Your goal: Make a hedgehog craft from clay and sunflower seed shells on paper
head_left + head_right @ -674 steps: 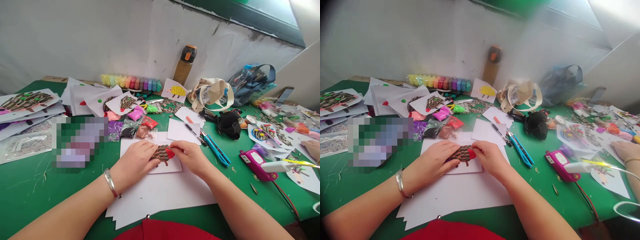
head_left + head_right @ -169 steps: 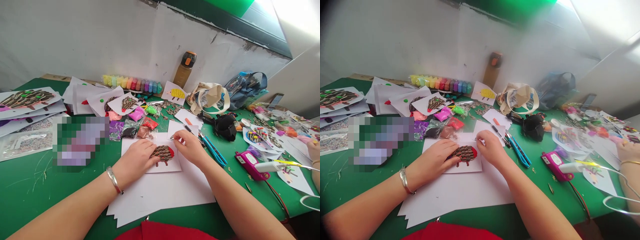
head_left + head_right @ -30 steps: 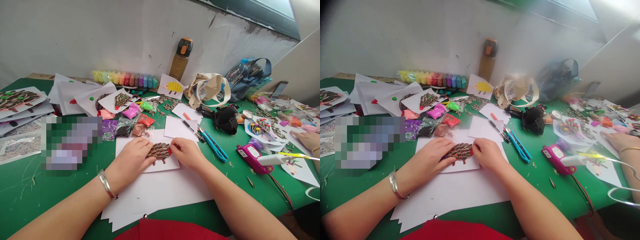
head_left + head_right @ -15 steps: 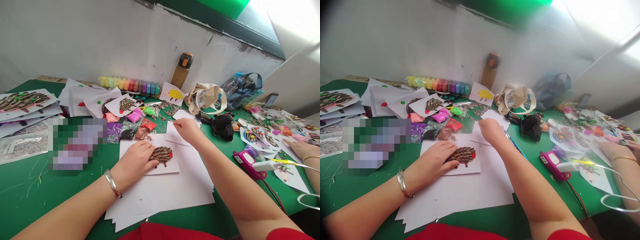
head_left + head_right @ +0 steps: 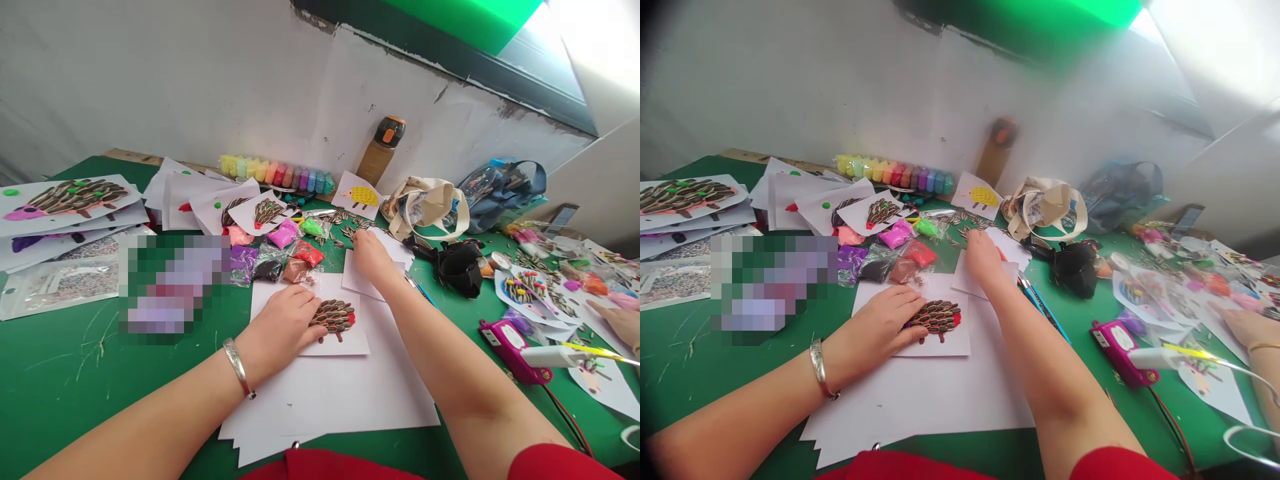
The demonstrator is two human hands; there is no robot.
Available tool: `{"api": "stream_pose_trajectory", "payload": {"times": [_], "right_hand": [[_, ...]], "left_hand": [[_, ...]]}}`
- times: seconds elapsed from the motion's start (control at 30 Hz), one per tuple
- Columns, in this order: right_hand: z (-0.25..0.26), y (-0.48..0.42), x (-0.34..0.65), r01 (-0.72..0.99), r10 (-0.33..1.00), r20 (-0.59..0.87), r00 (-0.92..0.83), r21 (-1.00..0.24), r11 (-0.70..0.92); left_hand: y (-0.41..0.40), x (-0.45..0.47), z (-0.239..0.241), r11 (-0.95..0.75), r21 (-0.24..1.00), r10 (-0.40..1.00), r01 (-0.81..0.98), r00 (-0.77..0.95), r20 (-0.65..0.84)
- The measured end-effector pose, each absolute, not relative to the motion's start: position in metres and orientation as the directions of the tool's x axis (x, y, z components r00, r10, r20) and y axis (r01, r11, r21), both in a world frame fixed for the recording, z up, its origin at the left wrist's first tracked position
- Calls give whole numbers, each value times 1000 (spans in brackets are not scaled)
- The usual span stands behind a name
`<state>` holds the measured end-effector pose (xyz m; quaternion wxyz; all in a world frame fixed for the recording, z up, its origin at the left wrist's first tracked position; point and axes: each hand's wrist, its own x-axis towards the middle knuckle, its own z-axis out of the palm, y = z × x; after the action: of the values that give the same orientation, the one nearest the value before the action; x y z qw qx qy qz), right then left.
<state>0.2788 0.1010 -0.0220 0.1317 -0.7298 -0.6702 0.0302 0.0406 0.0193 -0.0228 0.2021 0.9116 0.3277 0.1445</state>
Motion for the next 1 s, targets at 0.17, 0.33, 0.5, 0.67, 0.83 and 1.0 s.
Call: {"api": "stream_pose_trajectory", "payload": {"times": [0.17,0.33,0.5,0.67,0.83,1.0], "right_hand": [[-2,39,280,883,991,128,51,-469,15],[-14,-28,284,632,993,-100,70,-765,-122],[-21,-44,278,657,995,-92,25,-749,-86],[-21,-38,278,683,999,-25,-39,-730,9],[-27,-38,283,742,999,32,-24,-669,39],[-29,-39,283,802,992,88,-85,-585,120]], "left_hand": [[21,41,-22,-715,434,651,548,747,131],[21,42,-21,-720,433,641,542,759,116],[22,42,-22,-734,428,629,527,766,134],[23,42,-24,-734,439,629,518,763,150],[22,42,-24,-730,433,634,528,760,141],[22,41,-24,-729,439,635,525,759,144]]}}
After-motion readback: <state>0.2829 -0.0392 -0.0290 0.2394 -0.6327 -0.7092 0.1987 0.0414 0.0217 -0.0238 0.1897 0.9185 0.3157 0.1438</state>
